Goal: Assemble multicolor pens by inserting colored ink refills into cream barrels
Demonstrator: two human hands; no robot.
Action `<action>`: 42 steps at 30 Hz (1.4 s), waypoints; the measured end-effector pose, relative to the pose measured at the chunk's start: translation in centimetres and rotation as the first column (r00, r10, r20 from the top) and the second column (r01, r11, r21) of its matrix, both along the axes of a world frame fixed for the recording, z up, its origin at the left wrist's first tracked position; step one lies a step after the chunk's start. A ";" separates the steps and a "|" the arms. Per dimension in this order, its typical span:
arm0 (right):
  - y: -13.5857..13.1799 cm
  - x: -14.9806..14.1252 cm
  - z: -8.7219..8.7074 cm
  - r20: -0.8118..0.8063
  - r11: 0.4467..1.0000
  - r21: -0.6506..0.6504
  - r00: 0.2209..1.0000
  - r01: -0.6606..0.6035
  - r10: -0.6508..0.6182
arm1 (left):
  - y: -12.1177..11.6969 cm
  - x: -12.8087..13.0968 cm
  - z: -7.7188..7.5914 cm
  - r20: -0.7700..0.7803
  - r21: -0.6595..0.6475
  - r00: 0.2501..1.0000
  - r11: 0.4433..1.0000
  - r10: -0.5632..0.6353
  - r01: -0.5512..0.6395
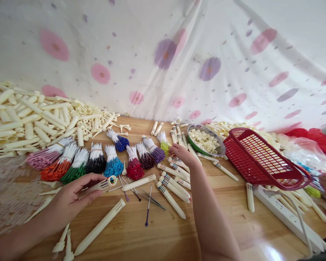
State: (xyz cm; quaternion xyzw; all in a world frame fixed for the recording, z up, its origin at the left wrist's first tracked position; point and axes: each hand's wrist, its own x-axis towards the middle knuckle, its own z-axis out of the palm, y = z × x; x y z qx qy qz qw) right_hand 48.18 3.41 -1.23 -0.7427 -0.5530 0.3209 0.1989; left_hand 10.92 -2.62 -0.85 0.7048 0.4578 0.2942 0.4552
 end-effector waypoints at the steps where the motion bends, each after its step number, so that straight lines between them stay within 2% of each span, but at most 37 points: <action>1: -0.3 -0.1 0.0 -0.042 1.000 0.015 0.999 -0.010 0.011 | 0.0 0.1 0.0 0.006 -0.006 1.000 1.000 0.001 -0.001; 5: -1.0 -0.5 -0.1 -0.139 0.998 0.057 0.990 -0.001 0.009 | -0.2 0.2 -0.1 0.041 -0.042 0.999 0.999 -0.007 0.008; 9: -0.9 -0.4 -0.6 -0.128 0.995 0.089 0.991 0.039 -0.028 | -0.3 0.1 0.0 0.053 -0.043 0.999 0.999 -0.014 0.016; 15: -0.9 -0.8 0.0 0.082 0.975 0.202 0.990 0.095 -0.113 | -0.3 0.0 -0.1 0.048 -0.040 0.999 0.999 -0.007 0.009; 18: -1.3 -1.8 1.0 0.207 0.954 0.295 0.970 0.060 -0.125 | -0.3 0.0 -0.1 0.034 -0.035 0.999 0.999 -0.007 0.009; 20: -1.5 -2.4 1.7 0.282 0.950 0.313 0.952 0.022 -0.115 | -0.3 0.0 0.0 0.013 -0.017 1.000 1.000 -0.009 0.009; 23: -1.4 -3.2 2.4 0.396 0.959 0.281 0.913 -0.019 -0.098 | -0.3 -0.1 0.1 -0.004 0.003 1.000 1.000 -0.016 0.016; 27: -0.8 -4.0 2.8 0.525 0.982 0.172 0.851 -0.071 -0.031 | -0.4 -0.1 0.1 0.000 -0.003 1.000 1.000 -0.020 0.020; 33: 0.6 -4.9 2.2 0.637 1.000 0.006 0.771 -0.028 0.018 | -0.3 -0.1 0.1 -0.006 0.006 1.000 1.000 -0.026 0.026; 37: 0.9 -4.8 1.9 0.628 0.997 -0.041 0.775 -0.068 0.079 | -0.3 -0.2 0.2 -0.015 0.019 1.000 1.000 -0.022 0.022; 42: 0.8 -3.5 1.8 0.535 0.988 -0.046 0.832 -0.147 0.148 | -0.3 -0.1 0.5 -0.027 0.042 1.000 0.999 -0.009 0.010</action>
